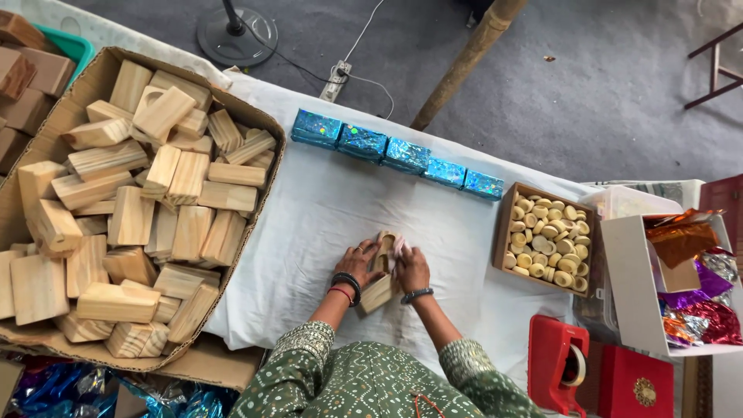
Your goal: The person wipes a small rectangular wooden block and a round wooden piece with a white cloth on a table. They place the round piece into a recessed slot on the block, then continue wiping the assembled item and the surrounding table surface.
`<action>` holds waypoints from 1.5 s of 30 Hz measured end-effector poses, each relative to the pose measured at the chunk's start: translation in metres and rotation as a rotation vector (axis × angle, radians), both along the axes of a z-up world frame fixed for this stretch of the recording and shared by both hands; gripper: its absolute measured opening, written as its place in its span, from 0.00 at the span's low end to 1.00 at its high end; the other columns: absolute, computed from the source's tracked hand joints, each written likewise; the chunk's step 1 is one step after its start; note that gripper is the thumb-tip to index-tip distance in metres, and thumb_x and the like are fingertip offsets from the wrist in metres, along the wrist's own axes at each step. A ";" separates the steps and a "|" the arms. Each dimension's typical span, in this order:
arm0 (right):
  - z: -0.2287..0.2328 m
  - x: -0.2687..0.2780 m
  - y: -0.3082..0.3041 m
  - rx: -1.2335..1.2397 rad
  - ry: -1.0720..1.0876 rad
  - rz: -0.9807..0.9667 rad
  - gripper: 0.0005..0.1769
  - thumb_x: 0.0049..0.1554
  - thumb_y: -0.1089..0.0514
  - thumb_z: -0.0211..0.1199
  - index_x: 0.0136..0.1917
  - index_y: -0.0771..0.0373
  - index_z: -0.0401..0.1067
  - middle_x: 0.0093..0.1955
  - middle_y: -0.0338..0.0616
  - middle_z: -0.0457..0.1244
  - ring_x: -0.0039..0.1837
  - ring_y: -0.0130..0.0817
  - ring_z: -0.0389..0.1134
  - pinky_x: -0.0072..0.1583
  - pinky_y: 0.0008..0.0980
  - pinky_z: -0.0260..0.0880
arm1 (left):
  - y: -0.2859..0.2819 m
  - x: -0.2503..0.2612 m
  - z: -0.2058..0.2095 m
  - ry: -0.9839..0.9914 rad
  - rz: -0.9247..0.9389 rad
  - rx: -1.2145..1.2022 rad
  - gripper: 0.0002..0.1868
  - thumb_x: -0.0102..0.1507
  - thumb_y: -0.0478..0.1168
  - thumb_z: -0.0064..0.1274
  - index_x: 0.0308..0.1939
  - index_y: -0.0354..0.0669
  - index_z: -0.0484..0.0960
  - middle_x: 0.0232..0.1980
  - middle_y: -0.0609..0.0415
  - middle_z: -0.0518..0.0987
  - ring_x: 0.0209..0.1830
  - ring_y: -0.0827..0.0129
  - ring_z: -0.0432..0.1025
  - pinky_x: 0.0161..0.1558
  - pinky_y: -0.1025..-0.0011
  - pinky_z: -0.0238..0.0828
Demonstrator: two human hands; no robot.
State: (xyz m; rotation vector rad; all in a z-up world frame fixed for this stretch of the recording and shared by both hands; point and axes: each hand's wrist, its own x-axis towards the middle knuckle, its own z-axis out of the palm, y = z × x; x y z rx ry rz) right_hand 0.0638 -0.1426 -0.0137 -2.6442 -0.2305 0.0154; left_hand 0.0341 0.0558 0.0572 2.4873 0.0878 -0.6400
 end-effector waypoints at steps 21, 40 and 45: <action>0.053 0.022 0.060 -0.283 -0.029 0.162 0.12 0.53 0.52 0.65 0.50 0.54 0.77 0.59 0.41 0.62 0.61 0.48 0.61 0.53 0.40 0.73 | -0.003 0.003 -0.050 -0.086 0.005 -0.021 0.43 0.57 0.59 0.64 0.74 0.63 0.65 0.76 0.67 0.59 0.67 0.61 0.63 0.68 0.64 0.65; 0.046 0.056 0.033 -0.211 0.344 0.257 0.13 0.50 0.56 0.62 0.49 0.58 0.77 0.58 0.42 0.60 0.61 0.41 0.61 0.58 0.39 0.69 | -0.003 -0.001 -0.036 -0.033 0.000 0.004 0.44 0.58 0.66 0.59 0.76 0.67 0.61 0.78 0.72 0.54 0.67 0.62 0.60 0.69 0.66 0.61; 0.080 0.018 0.021 -0.051 0.228 0.171 0.12 0.54 0.56 0.63 0.50 0.54 0.81 0.57 0.39 0.64 0.60 0.40 0.65 0.58 0.42 0.72 | 0.002 -0.004 -0.014 -0.036 0.009 -0.032 0.40 0.57 0.62 0.63 0.71 0.65 0.68 0.77 0.71 0.56 0.67 0.62 0.61 0.69 0.65 0.62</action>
